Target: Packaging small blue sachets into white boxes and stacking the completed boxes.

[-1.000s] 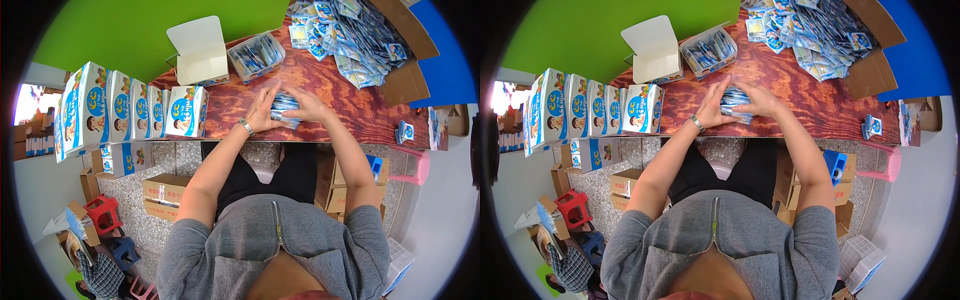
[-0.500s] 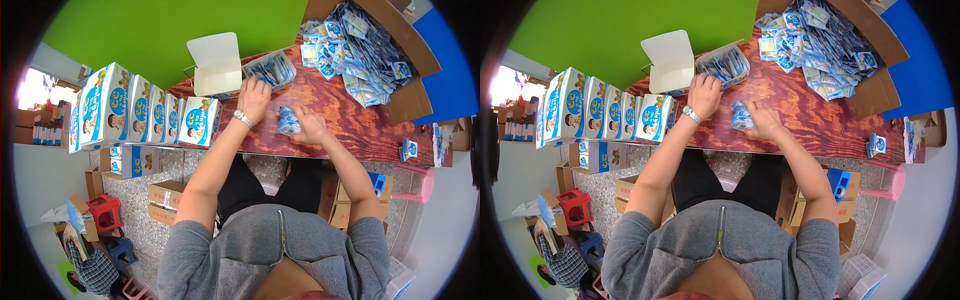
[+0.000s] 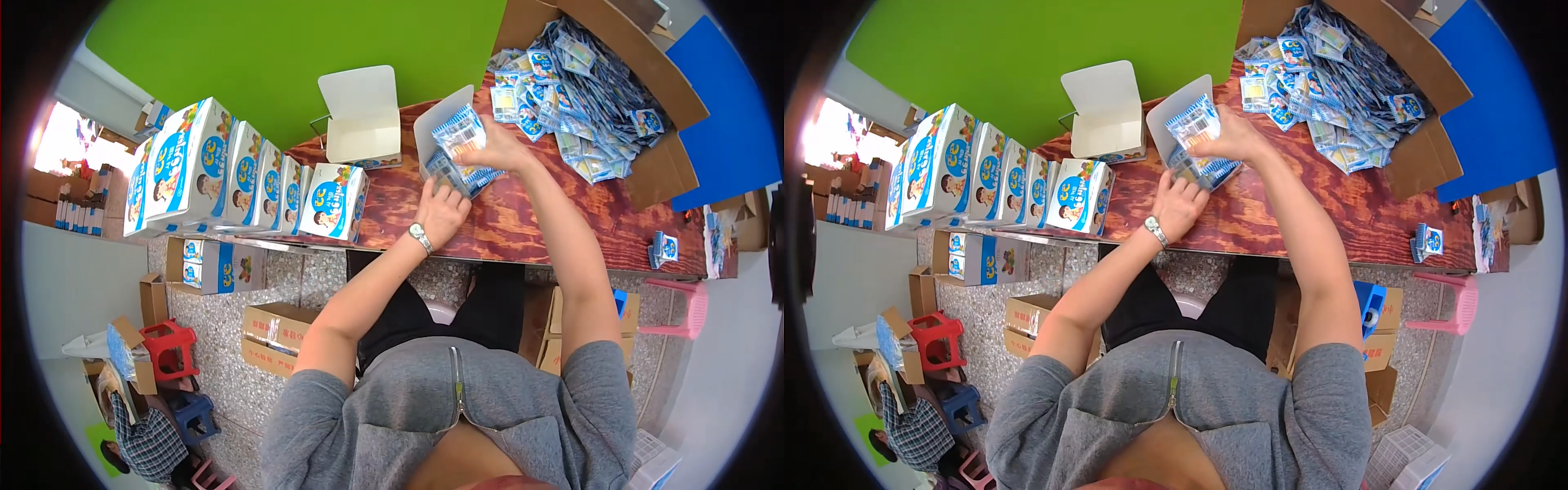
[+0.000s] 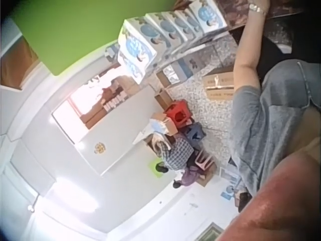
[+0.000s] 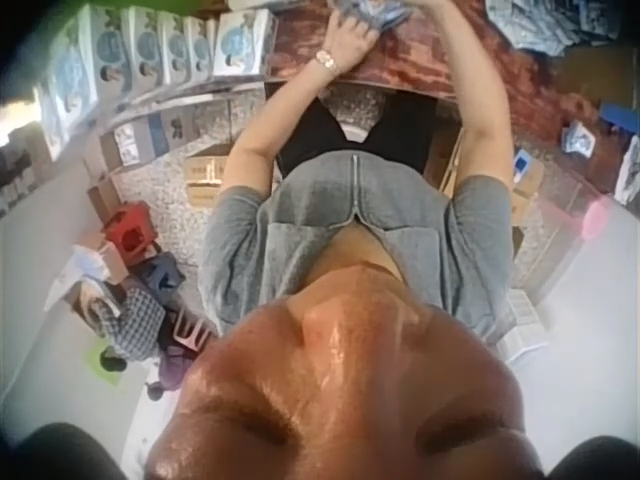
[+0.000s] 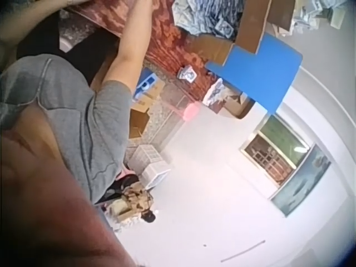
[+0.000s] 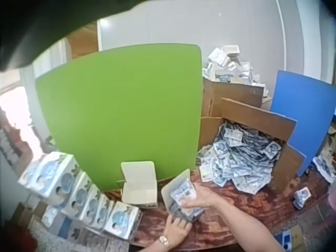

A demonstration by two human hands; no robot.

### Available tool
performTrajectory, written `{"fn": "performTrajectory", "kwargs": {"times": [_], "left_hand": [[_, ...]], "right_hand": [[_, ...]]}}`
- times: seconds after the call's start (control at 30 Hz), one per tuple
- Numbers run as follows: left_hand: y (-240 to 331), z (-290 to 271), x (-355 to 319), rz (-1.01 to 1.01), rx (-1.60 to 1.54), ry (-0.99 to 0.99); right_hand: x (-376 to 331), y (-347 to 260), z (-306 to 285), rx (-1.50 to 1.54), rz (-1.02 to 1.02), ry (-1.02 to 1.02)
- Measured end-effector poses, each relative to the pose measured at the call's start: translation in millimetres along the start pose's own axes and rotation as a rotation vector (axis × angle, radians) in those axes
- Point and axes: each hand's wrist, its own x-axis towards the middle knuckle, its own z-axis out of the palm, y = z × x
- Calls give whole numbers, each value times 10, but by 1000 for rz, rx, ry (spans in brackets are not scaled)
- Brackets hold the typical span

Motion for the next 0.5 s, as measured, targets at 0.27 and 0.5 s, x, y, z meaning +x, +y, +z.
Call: {"fn": "performTrajectory", "kwargs": {"times": [0.27, 0.5], "left_hand": [[-97, -24, -65, -86, -405, 343], [-193, -15, -75, -149, -558, 442]], "right_hand": [[-217, -271, 651, -655, 195, 180], [-103, -83, 1150, -627, 336, 265]]}}
